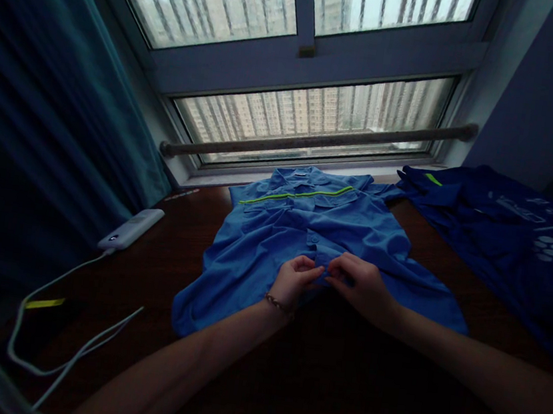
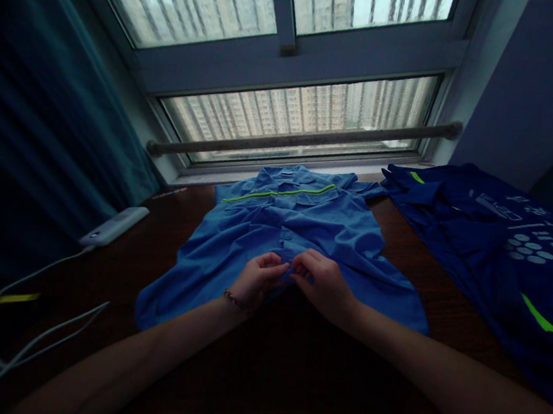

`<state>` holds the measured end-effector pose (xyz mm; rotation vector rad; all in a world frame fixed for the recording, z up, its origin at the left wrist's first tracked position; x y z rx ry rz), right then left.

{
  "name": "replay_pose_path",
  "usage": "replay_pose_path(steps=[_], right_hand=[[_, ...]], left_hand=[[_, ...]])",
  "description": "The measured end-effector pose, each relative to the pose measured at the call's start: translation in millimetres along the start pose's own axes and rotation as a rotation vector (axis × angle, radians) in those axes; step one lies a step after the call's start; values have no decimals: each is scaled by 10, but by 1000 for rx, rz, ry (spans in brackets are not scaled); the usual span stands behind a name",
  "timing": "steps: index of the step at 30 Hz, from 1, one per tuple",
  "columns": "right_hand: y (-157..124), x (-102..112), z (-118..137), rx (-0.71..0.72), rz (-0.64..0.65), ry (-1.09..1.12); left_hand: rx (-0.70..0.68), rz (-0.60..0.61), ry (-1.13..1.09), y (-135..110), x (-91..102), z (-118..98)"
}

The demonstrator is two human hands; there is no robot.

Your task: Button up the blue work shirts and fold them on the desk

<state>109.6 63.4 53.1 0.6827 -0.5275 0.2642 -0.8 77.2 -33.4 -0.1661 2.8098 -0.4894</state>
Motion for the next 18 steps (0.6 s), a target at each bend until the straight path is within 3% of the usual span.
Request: replay_pose_path(steps=[10,18], right_hand=[[-54,97,126,154,-78,-89],[24,205,56,64,-144,16]], left_hand=[[57,68,-117,-71,-113,9],[11,62,-171,-86,-121,-31]])
Point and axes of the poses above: each hand's wrist, its own y-axis towards the middle knuckle, its own x-axis out of the back of the hand, z = x × y, the point moved 10 cm from there along y, towards the middle knuckle, and after that the axes turned 3 degrees about -z, right-handed, at the moved point
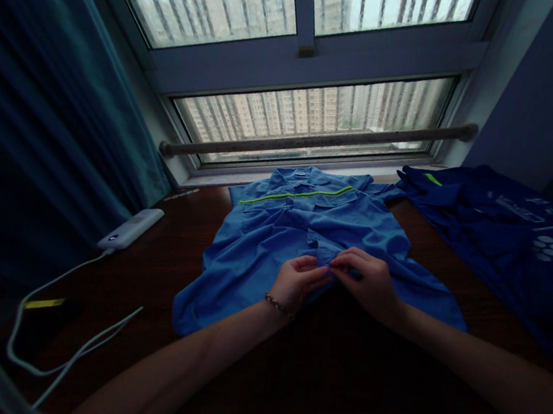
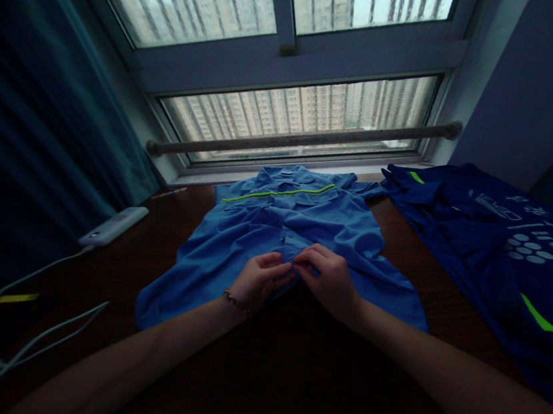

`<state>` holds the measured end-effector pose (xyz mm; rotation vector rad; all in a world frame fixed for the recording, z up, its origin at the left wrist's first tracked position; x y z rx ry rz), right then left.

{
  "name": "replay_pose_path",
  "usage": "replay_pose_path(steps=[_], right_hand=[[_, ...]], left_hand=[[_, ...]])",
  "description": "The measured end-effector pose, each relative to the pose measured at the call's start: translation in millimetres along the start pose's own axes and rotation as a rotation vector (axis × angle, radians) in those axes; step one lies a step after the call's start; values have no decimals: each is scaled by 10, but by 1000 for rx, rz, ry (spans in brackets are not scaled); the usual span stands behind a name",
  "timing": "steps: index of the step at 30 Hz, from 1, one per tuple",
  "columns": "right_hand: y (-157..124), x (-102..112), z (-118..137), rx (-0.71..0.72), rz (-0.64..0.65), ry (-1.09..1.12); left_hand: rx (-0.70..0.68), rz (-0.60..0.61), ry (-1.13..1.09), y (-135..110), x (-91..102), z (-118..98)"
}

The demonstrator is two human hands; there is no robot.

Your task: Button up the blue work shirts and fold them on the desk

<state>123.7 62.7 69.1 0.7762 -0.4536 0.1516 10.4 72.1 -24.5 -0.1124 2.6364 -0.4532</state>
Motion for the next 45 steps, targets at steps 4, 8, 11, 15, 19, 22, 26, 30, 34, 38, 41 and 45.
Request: replay_pose_path(steps=[4,8,11,15,19,22,26,30,34,38,41,45], right_hand=[[15,-38,-66,-74,38,36],[18,-61,-70,-84,66,72],[14,-82,-74,-79,86,58],[0,-103,-55,-31,95,4],[-19,-111,-9,33,92,-32],[-25,-114,-1,37,89,-38],[-37,-142,-2,32,102,-28],[-56,-153,-33,4,94,-7],[-70,-179,-75,-33,110,22],[-60,-199,-151,-104,121,61],[-47,-210,-206,-172,129,95],[-45,-238,-237,-233,157,157]], left_hand=[[-22,21,15,19,-4,-8],[-49,66,59,46,-15,-15],[-102,64,153,55,4,-53],[-149,45,231,43,14,-98],[-123,8,214,37,41,-76],[-113,5,201,49,51,-53],[-96,-29,111,70,101,-32],[-78,-22,44,68,95,-35],[-40,-22,29,67,96,-14],[-53,2,37,73,76,-16],[-100,7,54,77,71,-41],[-187,6,134,62,62,-105]])
Point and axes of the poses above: each hand's wrist, its own y-axis towards the middle knuckle, its own x-axis out of the back of the hand, z = x × y, the point moved 10 cm from there along y, towards the middle knuckle, and after that the axes turned 3 degrees about -z, right-handed, at the moved point
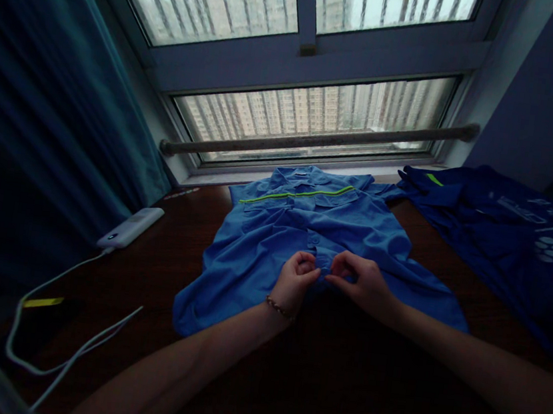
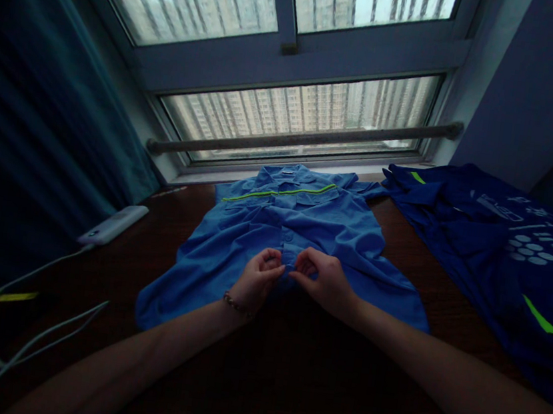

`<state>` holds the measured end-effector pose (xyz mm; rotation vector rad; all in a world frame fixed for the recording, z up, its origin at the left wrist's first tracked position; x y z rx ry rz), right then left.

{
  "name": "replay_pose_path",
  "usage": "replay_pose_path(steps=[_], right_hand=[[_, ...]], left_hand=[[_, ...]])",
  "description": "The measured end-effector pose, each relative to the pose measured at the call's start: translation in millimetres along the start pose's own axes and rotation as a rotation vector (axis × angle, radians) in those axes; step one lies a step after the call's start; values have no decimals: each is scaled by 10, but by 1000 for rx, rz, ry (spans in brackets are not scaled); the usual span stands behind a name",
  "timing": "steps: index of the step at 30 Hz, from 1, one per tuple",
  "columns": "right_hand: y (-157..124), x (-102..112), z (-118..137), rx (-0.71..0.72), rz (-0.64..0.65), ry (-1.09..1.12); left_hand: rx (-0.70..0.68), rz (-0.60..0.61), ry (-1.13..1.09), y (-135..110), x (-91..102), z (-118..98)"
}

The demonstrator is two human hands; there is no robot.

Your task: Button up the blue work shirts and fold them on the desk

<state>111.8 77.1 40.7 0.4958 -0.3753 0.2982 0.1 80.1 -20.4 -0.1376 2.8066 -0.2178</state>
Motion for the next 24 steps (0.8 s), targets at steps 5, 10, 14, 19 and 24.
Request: replay_pose_path(steps=[5,10,14,19,24], right_hand=[[-1,-48,-101,-73,48,9],[-19,-95,-129,-109,104,14],[-23,-127,-188,-181,131,97],[-41,-306,-409,-391,274,322],[5,-175,-239,-236,370,-70]], left_hand=[[-83,15,117,-51,-42,-104],[-64,88,117,-92,-130,-118],[-78,137,151,-98,-176,-136],[-135,207,289,-108,-241,-167],[-345,279,703,-201,-344,-341]])
Point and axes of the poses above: each hand's wrist, its own y-axis towards the middle knuckle, its own x-axis out of the back of the hand, z = x × y, the point moved 10 cm from there along y, towards the middle knuckle, and after that the axes turned 3 degrees about -z, right-handed, at the moved point
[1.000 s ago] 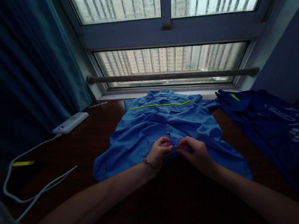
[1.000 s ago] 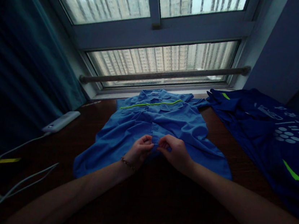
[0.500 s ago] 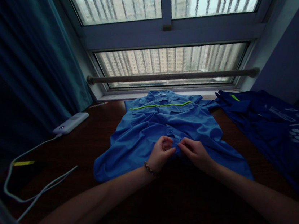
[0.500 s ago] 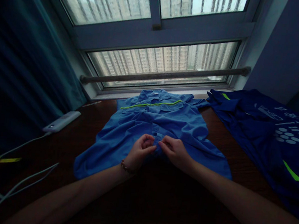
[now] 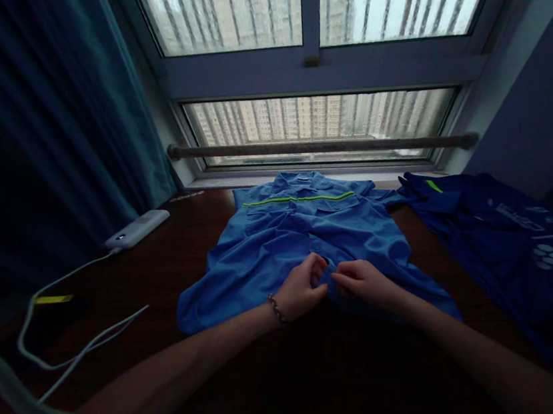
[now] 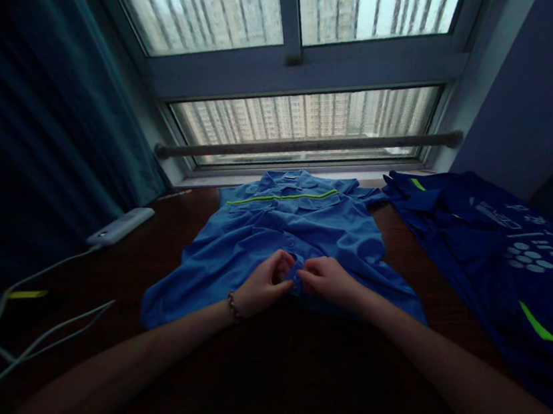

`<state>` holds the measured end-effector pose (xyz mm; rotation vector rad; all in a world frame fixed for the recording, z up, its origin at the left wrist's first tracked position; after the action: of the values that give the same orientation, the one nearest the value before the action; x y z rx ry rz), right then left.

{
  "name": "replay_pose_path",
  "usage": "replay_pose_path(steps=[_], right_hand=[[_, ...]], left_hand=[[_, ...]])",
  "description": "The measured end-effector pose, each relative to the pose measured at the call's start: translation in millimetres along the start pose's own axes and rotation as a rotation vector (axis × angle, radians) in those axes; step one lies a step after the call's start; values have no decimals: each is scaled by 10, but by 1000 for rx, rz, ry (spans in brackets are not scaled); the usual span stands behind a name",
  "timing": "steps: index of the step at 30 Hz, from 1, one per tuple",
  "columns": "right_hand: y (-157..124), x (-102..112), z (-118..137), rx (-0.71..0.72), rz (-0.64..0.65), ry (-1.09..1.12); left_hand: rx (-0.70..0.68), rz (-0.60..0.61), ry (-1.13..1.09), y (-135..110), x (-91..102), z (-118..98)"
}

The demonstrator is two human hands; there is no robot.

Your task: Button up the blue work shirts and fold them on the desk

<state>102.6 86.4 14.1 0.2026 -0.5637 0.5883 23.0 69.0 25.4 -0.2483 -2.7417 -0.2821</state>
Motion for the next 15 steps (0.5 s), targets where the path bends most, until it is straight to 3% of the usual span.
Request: replay_pose_path(steps=[4,8,12,15], right_hand=[[-240,52,247,138,41,-695],[-607,166,89,5,21,-1044],[-1020,462,-281,-96,-98,-1117],[-1234,692,-480,-71,-183,-978]], left_hand=[[-200,178,426,-158,-101,-290],[-213,246,780,-516,33,-370],[-103,274,990,-1048,455,-158],[0,141,1086,-1367,964,74]])
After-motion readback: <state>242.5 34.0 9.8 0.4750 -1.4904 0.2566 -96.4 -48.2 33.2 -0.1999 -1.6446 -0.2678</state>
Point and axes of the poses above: each hand's wrist, its own y-axis towards the middle knuckle, its own x-axis out of the back of the hand, z = x × y, the point moved 10 cm from there along y, towards the middle knuckle, and after that the axes turned 3 degrees about -z, right-handed, at the moved point
